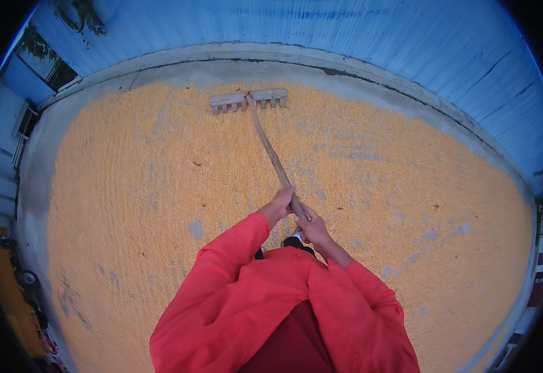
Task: The person uses a wooden rake to spread and level a large pile of yellow grain on a concrete surface. They repeatedly pull the rake across the grain to create an even layer, moving around the area to cover different sections.
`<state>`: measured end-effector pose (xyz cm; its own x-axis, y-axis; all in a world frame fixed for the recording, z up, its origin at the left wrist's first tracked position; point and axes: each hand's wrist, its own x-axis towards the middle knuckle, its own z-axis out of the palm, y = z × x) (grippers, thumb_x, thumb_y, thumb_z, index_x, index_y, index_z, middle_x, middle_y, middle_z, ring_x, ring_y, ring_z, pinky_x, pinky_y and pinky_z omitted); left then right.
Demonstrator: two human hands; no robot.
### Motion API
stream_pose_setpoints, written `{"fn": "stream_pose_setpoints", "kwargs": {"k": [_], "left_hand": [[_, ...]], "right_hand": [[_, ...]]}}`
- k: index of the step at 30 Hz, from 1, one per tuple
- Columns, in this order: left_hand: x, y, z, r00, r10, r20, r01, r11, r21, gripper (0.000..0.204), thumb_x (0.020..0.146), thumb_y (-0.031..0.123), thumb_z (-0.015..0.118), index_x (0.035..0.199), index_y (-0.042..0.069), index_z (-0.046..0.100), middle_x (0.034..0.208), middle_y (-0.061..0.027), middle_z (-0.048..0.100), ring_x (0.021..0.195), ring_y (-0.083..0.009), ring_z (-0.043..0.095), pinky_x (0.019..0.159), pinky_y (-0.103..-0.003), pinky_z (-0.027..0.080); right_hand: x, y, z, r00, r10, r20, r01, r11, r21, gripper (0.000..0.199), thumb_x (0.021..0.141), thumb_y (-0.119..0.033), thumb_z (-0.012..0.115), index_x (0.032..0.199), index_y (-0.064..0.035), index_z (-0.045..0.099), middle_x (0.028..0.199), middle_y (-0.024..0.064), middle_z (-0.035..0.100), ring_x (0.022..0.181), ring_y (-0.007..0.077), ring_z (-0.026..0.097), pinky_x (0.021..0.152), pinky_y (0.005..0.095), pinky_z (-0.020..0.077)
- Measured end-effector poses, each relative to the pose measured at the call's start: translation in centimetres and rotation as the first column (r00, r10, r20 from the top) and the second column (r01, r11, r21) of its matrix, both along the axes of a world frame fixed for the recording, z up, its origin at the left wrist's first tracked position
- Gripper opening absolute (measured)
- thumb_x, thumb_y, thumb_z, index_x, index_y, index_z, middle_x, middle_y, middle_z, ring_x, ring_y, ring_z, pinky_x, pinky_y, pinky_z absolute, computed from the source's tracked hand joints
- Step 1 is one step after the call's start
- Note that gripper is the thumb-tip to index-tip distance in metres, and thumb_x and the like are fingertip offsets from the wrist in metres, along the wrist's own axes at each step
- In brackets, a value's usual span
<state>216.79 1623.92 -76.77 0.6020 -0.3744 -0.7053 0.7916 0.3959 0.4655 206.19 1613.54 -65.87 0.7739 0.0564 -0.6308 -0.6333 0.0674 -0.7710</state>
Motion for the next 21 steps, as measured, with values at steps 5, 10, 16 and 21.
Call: {"fn": "stream_pose_setpoints", "kwargs": {"k": [5,10,16,21], "left_hand": [[6.5,-2.4,-0.4,0.995,0.095,-0.02,-0.094,0.995,0.018,0.024,0.088,0.029,0.044,0.084,0.005,0.044,0.067,-0.0054,0.044,0.059,-0.0204,0.047,0.055,-0.04,0.046],[12.9,-6.7,1.6,0.994,0.108,-0.015,-0.108,0.994,-0.008,0.026,0.087,0.03,0.046,0.085,0.004,0.042,0.068,-0.0061,0.045,0.063,-0.02,0.047,0.059,-0.036,0.045],[19.1,-9.1,-1.0,0.993,0.11,-0.04,-0.109,0.993,0.046,0.024,0.087,0.03,0.047,0.081,0.006,0.042,0.067,-0.0078,0.046,0.061,-0.0221,0.049,0.057,-0.038,0.046],[26.8,-10.4,-5.0,0.989,0.097,-0.113,-0.1,0.995,-0.026,0.026,0.085,0.03,0.051,0.09,0.006,0.042,0.069,-0.0084,0.046,0.062,-0.0232,0.051,0.058,-0.041,0.048]], "right_hand": [[6.9,-2.6,1.2,0.998,0.056,-0.003,-0.056,0.998,0.021,0.057,0.081,-0.014,0.053,0.133,-0.0175,0.029,0.061,0.003,0.046,0.038,0.0087,0.039,0.033,0.0236,0.0286],[13.8,-7.7,2.1,0.997,0.075,-0.002,-0.075,0.997,0.034,0.06,0.082,-0.016,0.054,0.134,-0.0169,0.025,0.06,0.0032,0.046,0.038,0.0092,0.04,0.034,0.024,0.0297],[16.4,-11.6,3.0,0.993,0.12,0.019,-0.12,0.993,0.001,0.056,0.082,-0.017,0.052,0.132,-0.0101,0.028,0.062,0.0029,0.049,0.041,0.0087,0.041,0.037,0.0233,0.0324],[20.2,-15.8,5.5,0.989,0.147,-0.019,-0.148,0.988,-0.037,0.054,0.081,-0.015,0.053,0.13,-0.0098,0.032,0.064,0.0034,0.051,0.042,0.0092,0.044,0.04,0.023,0.0361]]}}
